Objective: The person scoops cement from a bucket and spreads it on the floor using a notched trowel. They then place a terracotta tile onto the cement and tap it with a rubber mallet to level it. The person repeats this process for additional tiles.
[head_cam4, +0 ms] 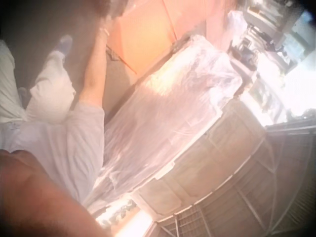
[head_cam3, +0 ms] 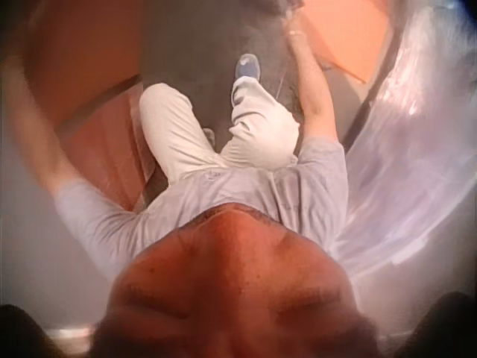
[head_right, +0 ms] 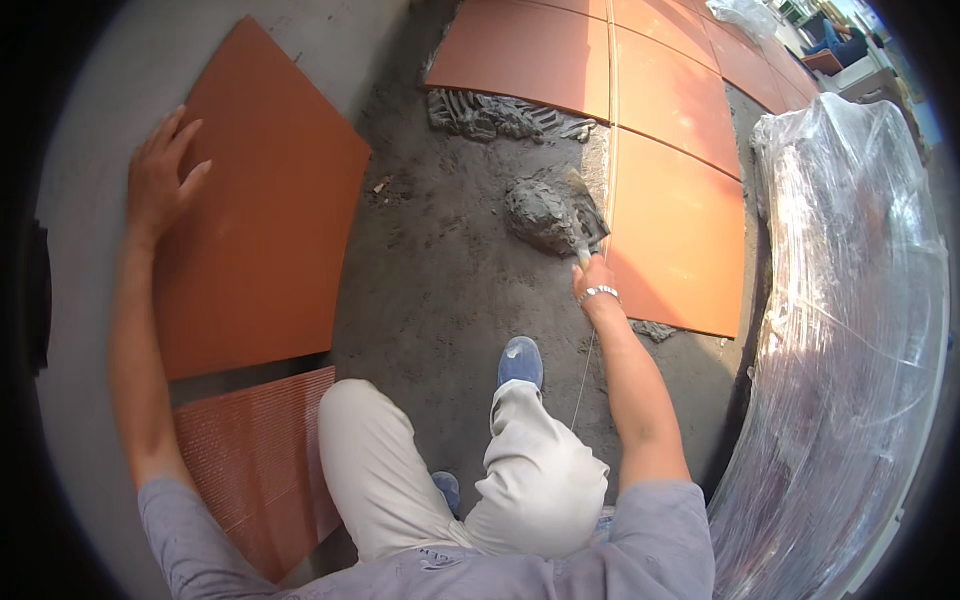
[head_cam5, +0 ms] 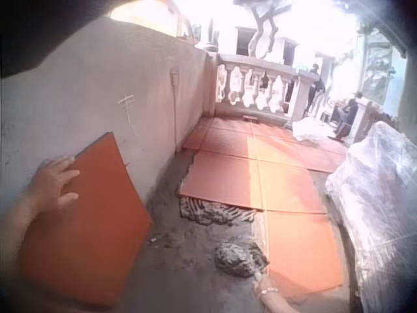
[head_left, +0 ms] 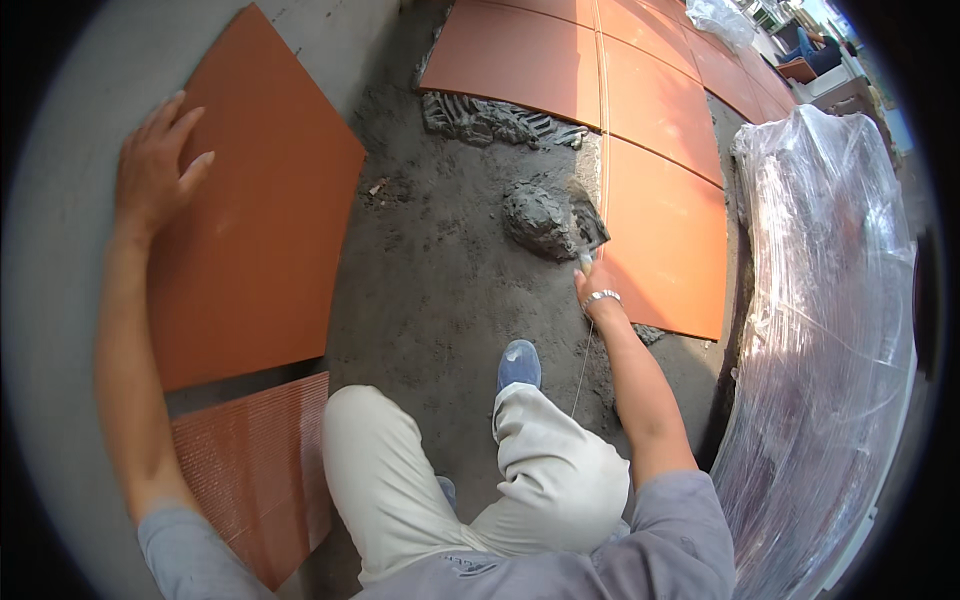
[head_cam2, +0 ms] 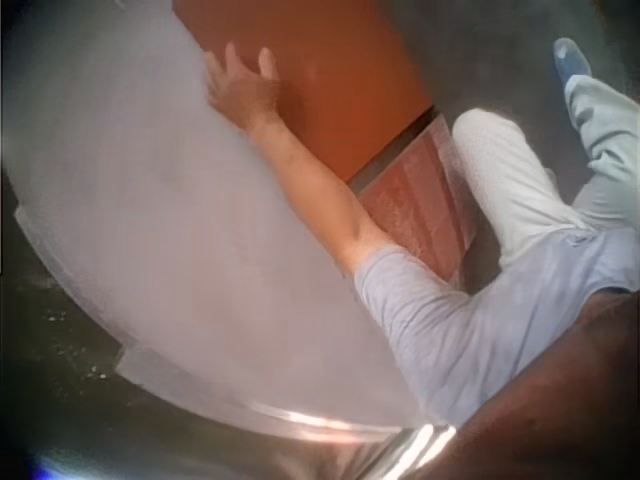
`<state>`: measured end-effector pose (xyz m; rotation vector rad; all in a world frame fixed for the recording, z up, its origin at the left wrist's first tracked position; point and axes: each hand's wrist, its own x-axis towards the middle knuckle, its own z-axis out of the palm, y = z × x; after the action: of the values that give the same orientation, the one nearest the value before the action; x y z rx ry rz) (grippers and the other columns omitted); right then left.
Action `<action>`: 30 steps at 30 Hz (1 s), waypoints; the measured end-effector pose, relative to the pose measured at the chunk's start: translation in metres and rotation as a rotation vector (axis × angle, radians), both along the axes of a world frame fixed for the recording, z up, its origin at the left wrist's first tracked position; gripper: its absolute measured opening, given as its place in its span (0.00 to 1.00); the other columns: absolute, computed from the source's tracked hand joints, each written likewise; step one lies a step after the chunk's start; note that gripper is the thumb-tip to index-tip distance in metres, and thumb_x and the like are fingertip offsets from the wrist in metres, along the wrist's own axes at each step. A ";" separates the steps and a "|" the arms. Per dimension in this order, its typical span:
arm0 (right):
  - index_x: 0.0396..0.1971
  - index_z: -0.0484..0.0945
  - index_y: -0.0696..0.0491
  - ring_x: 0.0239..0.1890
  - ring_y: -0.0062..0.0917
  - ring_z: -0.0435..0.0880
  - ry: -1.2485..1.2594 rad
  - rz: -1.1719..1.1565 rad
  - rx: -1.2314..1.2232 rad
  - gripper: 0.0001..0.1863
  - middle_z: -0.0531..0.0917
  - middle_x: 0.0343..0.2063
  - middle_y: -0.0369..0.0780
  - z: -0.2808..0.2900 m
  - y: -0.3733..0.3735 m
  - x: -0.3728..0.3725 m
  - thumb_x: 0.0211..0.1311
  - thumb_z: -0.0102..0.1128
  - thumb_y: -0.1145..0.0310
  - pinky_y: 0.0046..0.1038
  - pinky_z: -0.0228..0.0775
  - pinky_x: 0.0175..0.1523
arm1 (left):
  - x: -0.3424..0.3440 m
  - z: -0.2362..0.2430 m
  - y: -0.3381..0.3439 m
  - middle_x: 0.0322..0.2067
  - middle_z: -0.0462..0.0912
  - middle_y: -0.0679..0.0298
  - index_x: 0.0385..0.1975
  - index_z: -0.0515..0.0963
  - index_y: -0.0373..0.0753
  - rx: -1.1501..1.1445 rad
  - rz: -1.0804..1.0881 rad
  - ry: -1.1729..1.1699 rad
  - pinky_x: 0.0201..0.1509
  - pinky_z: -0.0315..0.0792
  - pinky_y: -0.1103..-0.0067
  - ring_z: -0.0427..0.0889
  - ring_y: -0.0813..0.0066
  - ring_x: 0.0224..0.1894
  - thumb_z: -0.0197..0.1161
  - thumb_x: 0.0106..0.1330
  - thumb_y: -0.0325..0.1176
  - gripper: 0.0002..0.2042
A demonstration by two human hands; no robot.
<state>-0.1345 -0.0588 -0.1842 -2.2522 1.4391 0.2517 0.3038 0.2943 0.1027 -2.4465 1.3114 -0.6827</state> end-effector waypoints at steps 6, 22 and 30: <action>0.46 0.70 0.56 0.47 0.48 0.83 0.310 0.345 0.196 0.13 0.82 0.44 0.53 -0.067 0.035 0.038 0.68 0.46 0.64 0.46 0.75 0.51 | 0.005 0.002 0.002 0.68 0.66 0.61 0.58 0.75 0.43 0.060 -0.041 0.024 0.70 0.59 0.63 0.63 0.61 0.69 0.68 0.58 0.37 0.26; 0.41 0.67 0.55 0.38 0.51 0.83 0.277 0.443 0.039 0.15 0.84 0.33 0.53 -0.077 -0.036 -0.010 0.63 0.56 0.61 0.47 0.75 0.44 | 0.023 0.005 0.013 0.69 0.62 0.60 0.60 0.72 0.42 0.163 -0.085 0.010 0.73 0.60 0.65 0.62 0.62 0.71 0.63 0.64 0.34 0.23; 0.38 0.68 0.54 0.39 0.49 0.84 0.217 0.359 0.098 0.17 0.84 0.34 0.51 -0.020 0.059 -0.037 0.66 0.54 0.55 0.48 0.75 0.45 | 0.032 0.001 0.014 0.67 0.65 0.59 0.57 0.75 0.40 0.114 -0.139 0.001 0.72 0.60 0.65 0.64 0.60 0.69 0.65 0.61 0.33 0.23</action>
<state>-0.1711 -0.0003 -0.2046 -2.4484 1.0815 0.6833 0.3362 0.3078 0.1033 -2.2830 1.4888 -0.6222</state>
